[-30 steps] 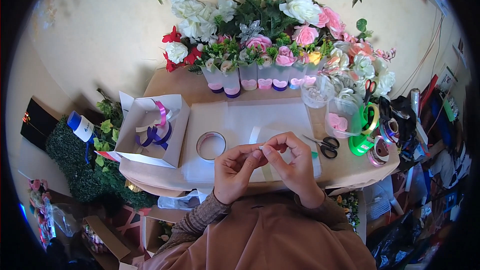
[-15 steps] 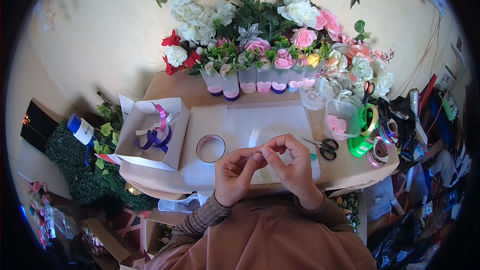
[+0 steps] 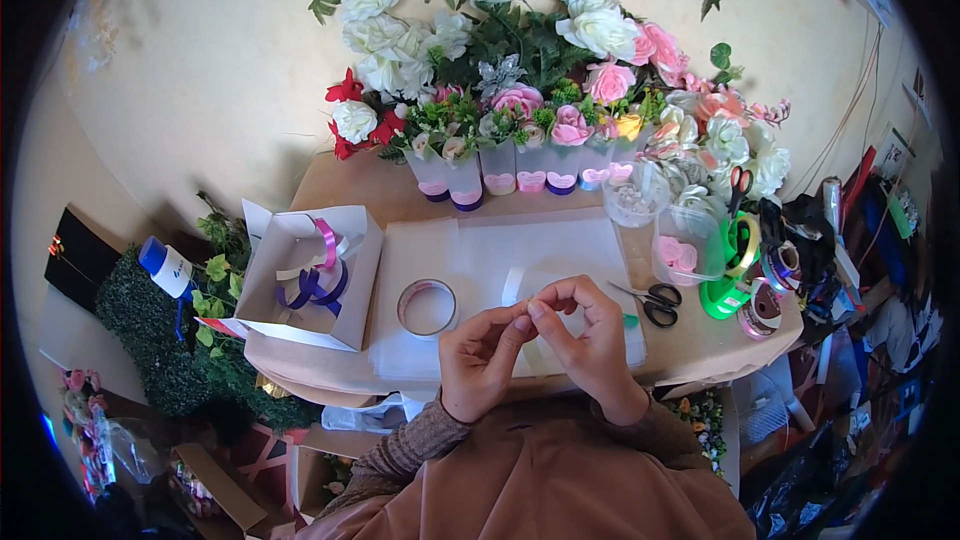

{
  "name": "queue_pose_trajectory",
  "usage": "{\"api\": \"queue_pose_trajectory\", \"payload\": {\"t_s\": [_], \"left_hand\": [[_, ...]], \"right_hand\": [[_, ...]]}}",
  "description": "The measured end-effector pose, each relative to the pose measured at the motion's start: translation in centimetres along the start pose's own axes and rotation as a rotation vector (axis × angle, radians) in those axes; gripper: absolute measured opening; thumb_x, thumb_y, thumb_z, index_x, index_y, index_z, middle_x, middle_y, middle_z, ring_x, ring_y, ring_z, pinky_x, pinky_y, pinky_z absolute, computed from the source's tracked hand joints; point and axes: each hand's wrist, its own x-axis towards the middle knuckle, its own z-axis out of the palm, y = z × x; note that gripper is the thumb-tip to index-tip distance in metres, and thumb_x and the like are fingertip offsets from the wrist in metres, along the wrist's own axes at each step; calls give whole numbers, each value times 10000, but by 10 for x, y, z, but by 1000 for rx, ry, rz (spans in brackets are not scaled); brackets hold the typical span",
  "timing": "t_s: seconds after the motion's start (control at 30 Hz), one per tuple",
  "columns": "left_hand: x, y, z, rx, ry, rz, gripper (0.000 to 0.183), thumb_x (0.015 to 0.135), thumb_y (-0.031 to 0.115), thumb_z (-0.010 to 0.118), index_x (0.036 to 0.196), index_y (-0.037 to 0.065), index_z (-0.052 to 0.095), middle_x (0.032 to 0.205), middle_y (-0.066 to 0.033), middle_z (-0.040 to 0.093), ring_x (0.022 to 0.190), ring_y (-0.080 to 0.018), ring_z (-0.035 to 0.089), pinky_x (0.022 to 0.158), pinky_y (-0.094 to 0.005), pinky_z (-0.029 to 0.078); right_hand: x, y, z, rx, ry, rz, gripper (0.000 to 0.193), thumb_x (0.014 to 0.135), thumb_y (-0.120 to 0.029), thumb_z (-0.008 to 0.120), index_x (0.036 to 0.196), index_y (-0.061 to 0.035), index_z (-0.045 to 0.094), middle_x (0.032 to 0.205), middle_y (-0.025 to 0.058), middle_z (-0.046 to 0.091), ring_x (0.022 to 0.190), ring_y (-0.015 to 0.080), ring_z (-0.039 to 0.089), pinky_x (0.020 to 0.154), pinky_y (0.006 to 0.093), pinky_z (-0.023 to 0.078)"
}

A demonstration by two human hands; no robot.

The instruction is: Preparing an artificial rose arrangement inside a small cup.

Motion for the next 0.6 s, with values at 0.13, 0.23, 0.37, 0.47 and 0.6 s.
{"api": "queue_pose_trajectory", "payload": {"t_s": [0.13,0.23,0.37,0.47,0.6], "left_hand": [[0,-4,0,77,24,55,197,893,10,552,1064,-76,596,966,-127,656,909,-142,619,814,-264,513],[0,-4,1,138,34,85,199,886,5,563,1063,-80,599,949,-124,661,881,-135,625,789,-252,511],[-1,-5,1,228,42,117,202,876,-3,575,1059,-85,604,919,-125,668,852,-136,636,760,-246,513],[-1,-10,-1,279,37,174,214,857,-12,595,1059,-80,607,899,-136,677,827,-139,649,736,-243,519],[-2,-9,-2,429,23,230,249,830,-8,623,1073,-60,612,921,-180,674,820,-165,669,723,-243,523]], "right_hand": [[1,1,0,-11,8,-7,67,786,-92,668,814,-45,630,762,25,632,723,135,494,662,268,398],[0,1,0,-28,19,-13,63,787,-94,675,808,-48,637,765,26,635,733,137,499,664,269,400],[0,2,-1,-42,18,-30,62,789,-98,683,813,-52,649,776,25,643,741,138,501,668,268,401],[0,2,-2,-39,19,-30,63,793,-105,688,823,-58,660,788,22,649,753,139,503,672,266,402],[0,5,-5,-32,14,-8,75,796,-127,697,826,-64,668,790,17,650,760,130,497,665,261,393]]}}
